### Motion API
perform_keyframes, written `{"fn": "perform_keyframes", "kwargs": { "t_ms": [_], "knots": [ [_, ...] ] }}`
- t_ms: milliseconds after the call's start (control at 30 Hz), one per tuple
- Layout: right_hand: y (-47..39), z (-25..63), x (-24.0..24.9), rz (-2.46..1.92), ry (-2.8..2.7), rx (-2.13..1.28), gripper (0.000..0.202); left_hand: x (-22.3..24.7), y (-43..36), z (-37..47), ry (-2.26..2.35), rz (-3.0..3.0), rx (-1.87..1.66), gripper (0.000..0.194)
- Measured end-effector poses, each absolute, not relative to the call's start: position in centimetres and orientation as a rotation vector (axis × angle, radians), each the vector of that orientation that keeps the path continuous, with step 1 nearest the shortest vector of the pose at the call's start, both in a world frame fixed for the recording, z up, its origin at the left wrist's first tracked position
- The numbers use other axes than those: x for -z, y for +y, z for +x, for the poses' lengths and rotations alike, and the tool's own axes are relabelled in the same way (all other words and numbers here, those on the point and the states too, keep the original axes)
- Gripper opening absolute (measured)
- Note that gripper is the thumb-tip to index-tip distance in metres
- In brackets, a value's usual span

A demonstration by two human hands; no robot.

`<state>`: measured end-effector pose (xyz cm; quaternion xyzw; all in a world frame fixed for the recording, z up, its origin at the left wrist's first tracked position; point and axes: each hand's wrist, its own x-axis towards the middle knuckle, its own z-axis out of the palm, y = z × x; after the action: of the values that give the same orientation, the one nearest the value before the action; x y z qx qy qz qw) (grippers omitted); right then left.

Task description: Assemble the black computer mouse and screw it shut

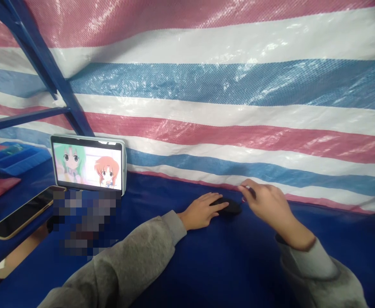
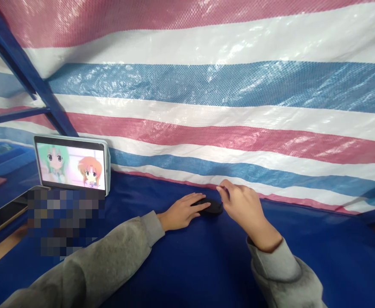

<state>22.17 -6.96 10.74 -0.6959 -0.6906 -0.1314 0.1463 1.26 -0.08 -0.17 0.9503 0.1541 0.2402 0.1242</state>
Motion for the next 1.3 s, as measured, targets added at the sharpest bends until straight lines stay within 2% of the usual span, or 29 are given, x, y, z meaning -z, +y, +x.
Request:
{"fn": "perform_keyframes", "kwargs": {
  "t_ms": [333, 500, 700, 867, 1300],
  "knots": [
    [-6.86, 22.32, -10.70, -1.994, -1.963, 0.234, 0.042, 0.29, -0.03, 1.22, 0.451, 2.772, -0.688, 0.050],
    [-7.08, 22.01, -11.12, -2.032, -1.957, 0.187, 0.039, 0.24, -0.03, 1.21, 0.449, 2.788, -0.701, 0.047],
    [-7.10, 21.75, -11.30, -2.022, -1.965, 0.159, 0.025, 0.21, -0.08, 1.23, 0.452, 2.783, -0.698, 0.048],
    [-6.90, 22.09, -11.04, -2.014, -1.967, 0.233, 0.021, 0.15, -0.12, 1.26, 0.456, 2.776, -0.691, 0.047],
    [-7.04, 22.02, -10.81, -1.943, -2.008, 0.347, 0.031, 0.13, -0.11, 1.24, 0.452, 2.771, -0.697, 0.048]
  ]
}}
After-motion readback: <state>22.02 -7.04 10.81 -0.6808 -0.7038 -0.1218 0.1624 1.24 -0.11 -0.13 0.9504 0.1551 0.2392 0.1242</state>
